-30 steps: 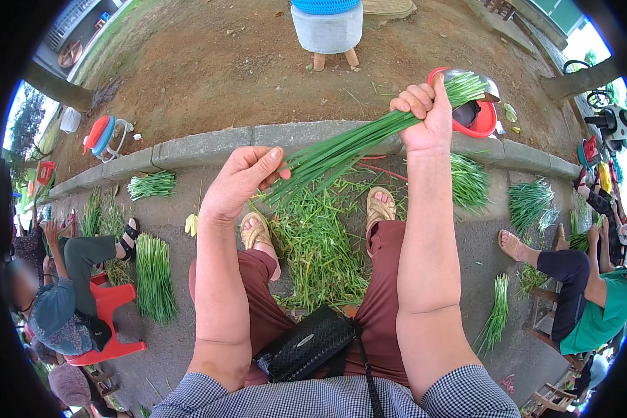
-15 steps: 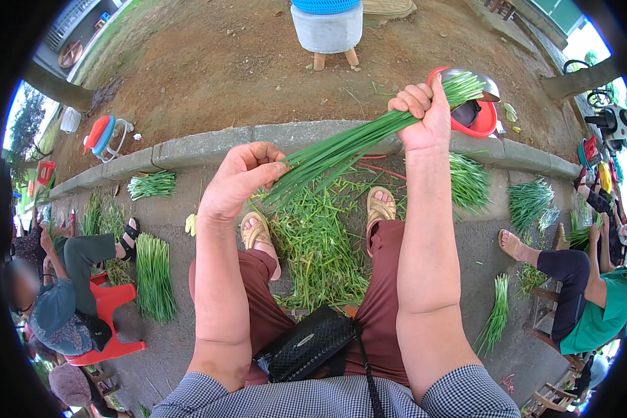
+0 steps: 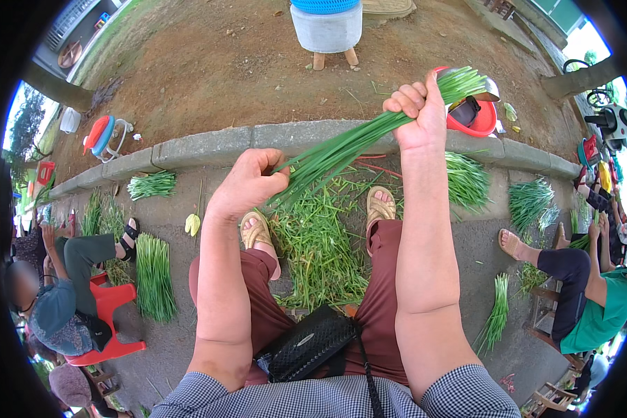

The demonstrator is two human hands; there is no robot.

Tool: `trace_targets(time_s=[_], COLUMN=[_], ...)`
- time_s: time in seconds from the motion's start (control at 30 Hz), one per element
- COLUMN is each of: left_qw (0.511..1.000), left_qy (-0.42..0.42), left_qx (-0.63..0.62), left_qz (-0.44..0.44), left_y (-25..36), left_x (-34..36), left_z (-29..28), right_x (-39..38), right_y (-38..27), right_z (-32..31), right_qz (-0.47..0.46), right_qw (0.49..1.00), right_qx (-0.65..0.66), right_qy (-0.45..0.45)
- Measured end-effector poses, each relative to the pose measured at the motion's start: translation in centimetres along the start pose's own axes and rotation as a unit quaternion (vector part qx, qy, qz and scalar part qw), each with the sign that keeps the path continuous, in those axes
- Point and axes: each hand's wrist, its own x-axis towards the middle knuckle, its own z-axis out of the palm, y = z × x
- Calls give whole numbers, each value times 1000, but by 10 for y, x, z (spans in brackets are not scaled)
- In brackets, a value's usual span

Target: The person sorts a bunch of chives by hand, stripping away yellowed or damaged leaves one by one and aligning the stems.

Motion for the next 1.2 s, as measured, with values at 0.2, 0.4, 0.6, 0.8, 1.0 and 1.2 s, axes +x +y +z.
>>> trace_targets(time_s=[0.2, 0.4, 0.6, 0.8, 1.0, 1.2], left_qw=[949, 985, 980, 973, 983, 975], left_qy=[189, 163, 125, 60, 10, 41], left_qx=[250, 51, -153, -220, -185, -217], left_qz=[14, 20, 15, 32, 11, 17], left_y=[-14, -17, -11, 1, 0, 0], left_x=[0, -3, -6, -8, -8, -6], left_z=[0, -17, -17, -12, -10, -5], right_x=[-3, -3, -2, -1, -2, 0], right_y=[-13, -18, -17, -16, -14, -13], right_z=[-1, -6, -7, -8, -7, -8], right_qz=[-51, -35, -4, 14, 13, 13], right_qw=[999, 998, 998, 996, 996, 997], right_qx=[0, 10, 42, 45, 39, 37], right_qy=[-16, -43, -56, -76, -76, -65])
